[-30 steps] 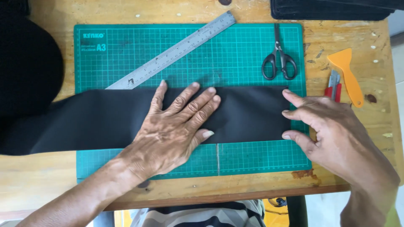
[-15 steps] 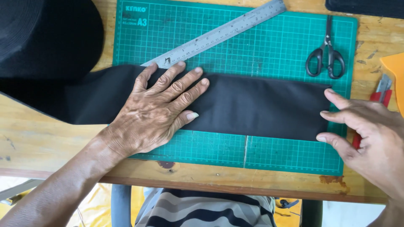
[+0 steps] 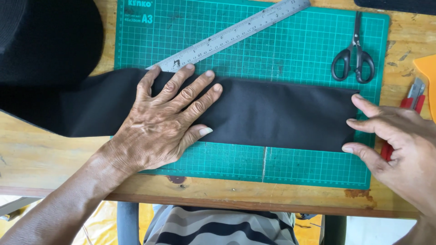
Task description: The person cuts a piece of black fabric using scissors and a ruler on a green cutting mat. They then fold the fabric and measure it with a metal ruler before using a utility knife to trim the edge.
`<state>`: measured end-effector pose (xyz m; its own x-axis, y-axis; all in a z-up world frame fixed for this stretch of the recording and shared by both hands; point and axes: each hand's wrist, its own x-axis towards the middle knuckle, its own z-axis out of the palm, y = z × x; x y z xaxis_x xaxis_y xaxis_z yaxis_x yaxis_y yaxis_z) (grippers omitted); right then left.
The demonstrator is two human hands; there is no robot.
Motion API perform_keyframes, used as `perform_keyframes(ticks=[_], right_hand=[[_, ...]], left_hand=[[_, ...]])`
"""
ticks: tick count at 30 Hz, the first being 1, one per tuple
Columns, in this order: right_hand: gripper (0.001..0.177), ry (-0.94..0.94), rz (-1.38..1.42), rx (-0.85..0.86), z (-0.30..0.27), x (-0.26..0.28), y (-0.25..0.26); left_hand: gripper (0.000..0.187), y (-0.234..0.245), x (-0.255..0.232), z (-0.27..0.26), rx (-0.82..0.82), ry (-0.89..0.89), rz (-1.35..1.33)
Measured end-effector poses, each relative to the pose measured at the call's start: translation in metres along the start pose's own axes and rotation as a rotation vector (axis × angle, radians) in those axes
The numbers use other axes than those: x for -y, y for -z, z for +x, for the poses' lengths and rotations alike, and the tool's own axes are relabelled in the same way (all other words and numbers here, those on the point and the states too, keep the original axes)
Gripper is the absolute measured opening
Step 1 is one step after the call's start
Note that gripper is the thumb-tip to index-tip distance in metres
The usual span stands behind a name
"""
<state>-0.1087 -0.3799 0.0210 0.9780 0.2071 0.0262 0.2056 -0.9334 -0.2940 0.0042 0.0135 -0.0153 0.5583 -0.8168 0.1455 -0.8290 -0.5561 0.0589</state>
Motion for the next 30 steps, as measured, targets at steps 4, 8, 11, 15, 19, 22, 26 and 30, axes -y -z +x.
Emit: perform_keyframes(ticks=[4,8,11,15,19,22,26,30], right_hand=[[0.043,0.009,0.031,0.016,-0.002,-0.004,-0.003],[0.041,0.0,0.06,-0.013,-0.005,-0.008,-0.007],[0.04,0.006,0.064,-0.024,-0.005,-0.009,-0.008],[0.039,-0.001,0.049,-0.013,-0.002,-0.005,-0.004],[0.036,-0.033,-0.014,-0.006,-0.001,0.0,0.0],[0.038,-0.044,-0.014,0.016,0.0,-0.002,0.001],[0.044,-0.057,-0.013,0.061,-0.003,-0.011,-0.001],[0.041,-0.157,-0.017,0.141,-0.001,-0.006,0.002]], left_hand=[[0.066,0.001,0.002,-0.003,0.002,-0.009,-0.037],[0.071,0.002,0.005,-0.004,0.06,-0.014,-0.058],[0.073,0.003,0.005,-0.005,0.057,-0.017,-0.047],[0.071,0.002,0.004,-0.005,0.04,-0.025,-0.045],[0.065,0.004,0.004,-0.004,0.052,-0.052,-0.03],[0.066,0.005,0.004,-0.003,0.035,-0.046,-0.044],[0.063,0.005,0.003,-0.003,0.019,-0.049,-0.036],[0.06,0.005,0.003,-0.003,-0.006,-0.051,-0.026]])
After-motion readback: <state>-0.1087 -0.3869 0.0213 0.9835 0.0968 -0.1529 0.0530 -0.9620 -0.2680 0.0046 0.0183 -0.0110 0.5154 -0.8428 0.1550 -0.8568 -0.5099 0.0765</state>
